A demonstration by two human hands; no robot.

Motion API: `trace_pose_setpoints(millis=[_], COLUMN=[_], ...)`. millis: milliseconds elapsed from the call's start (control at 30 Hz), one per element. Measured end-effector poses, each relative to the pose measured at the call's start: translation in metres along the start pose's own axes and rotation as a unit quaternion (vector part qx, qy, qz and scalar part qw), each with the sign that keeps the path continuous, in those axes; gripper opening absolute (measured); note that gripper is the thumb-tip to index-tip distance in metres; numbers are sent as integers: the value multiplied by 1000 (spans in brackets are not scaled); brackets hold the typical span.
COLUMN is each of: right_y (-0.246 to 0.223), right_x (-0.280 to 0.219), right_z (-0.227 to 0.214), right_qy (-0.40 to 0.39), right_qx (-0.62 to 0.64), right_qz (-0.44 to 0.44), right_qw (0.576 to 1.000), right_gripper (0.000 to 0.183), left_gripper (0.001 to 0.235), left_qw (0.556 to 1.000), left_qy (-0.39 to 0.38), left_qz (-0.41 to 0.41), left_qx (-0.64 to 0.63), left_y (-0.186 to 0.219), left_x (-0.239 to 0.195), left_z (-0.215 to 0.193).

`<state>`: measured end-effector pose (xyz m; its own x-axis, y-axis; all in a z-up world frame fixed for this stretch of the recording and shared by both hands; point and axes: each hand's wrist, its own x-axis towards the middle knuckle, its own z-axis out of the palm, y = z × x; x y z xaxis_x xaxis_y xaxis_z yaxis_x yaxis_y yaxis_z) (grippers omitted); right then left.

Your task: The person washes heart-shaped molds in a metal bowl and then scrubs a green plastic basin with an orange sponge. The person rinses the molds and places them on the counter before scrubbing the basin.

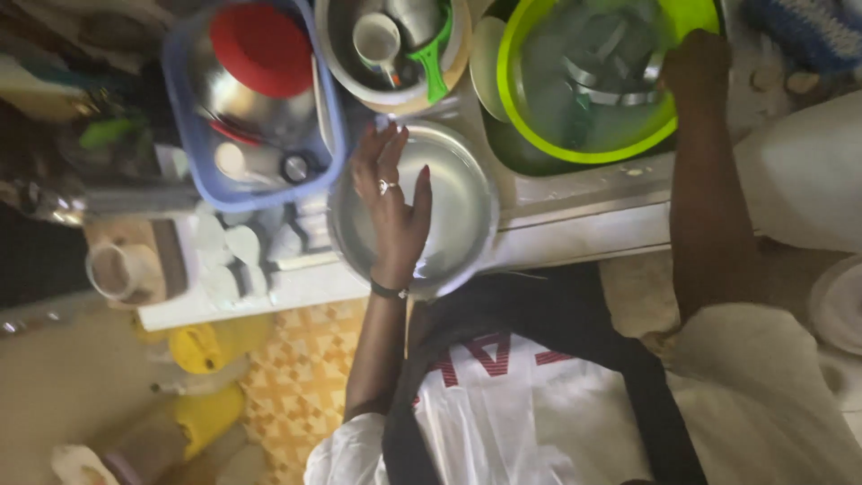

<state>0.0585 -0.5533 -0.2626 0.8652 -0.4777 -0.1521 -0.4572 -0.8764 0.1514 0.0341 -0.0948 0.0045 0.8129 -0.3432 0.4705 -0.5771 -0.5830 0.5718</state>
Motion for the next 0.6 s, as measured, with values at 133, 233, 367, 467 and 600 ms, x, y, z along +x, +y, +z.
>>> trace_pose_setpoints(millis=[133, 233, 367, 467, 600], right_y=[-12, -34, -54, -118, -160], right_x=[-43, -67, -43, -46, -45], right_z=[-64, -90, -11, -43, -29], right_qy=[3, -42, -141, -27, 39], right_qx=[215, 505, 757, 357, 207], right_qz=[42, 58, -30, -143, -232], right_qw=[976, 860, 637, 923, 950], right_gripper=[20, 14, 21, 17, 22], left_gripper=[36, 35, 33, 31, 28], left_qw=[998, 995, 994, 991, 994], left_qy=[-1, -6, -18, 4, 11], left_qz=[-5, -8, -20, -37, -46], left_qx=[-62, -95, -106, -125, -99], left_y=[-11, -18, -20, -20, -7], left_x=[6, 10, 6, 0, -5], left_z=[-4, -5, -9, -5, -5])
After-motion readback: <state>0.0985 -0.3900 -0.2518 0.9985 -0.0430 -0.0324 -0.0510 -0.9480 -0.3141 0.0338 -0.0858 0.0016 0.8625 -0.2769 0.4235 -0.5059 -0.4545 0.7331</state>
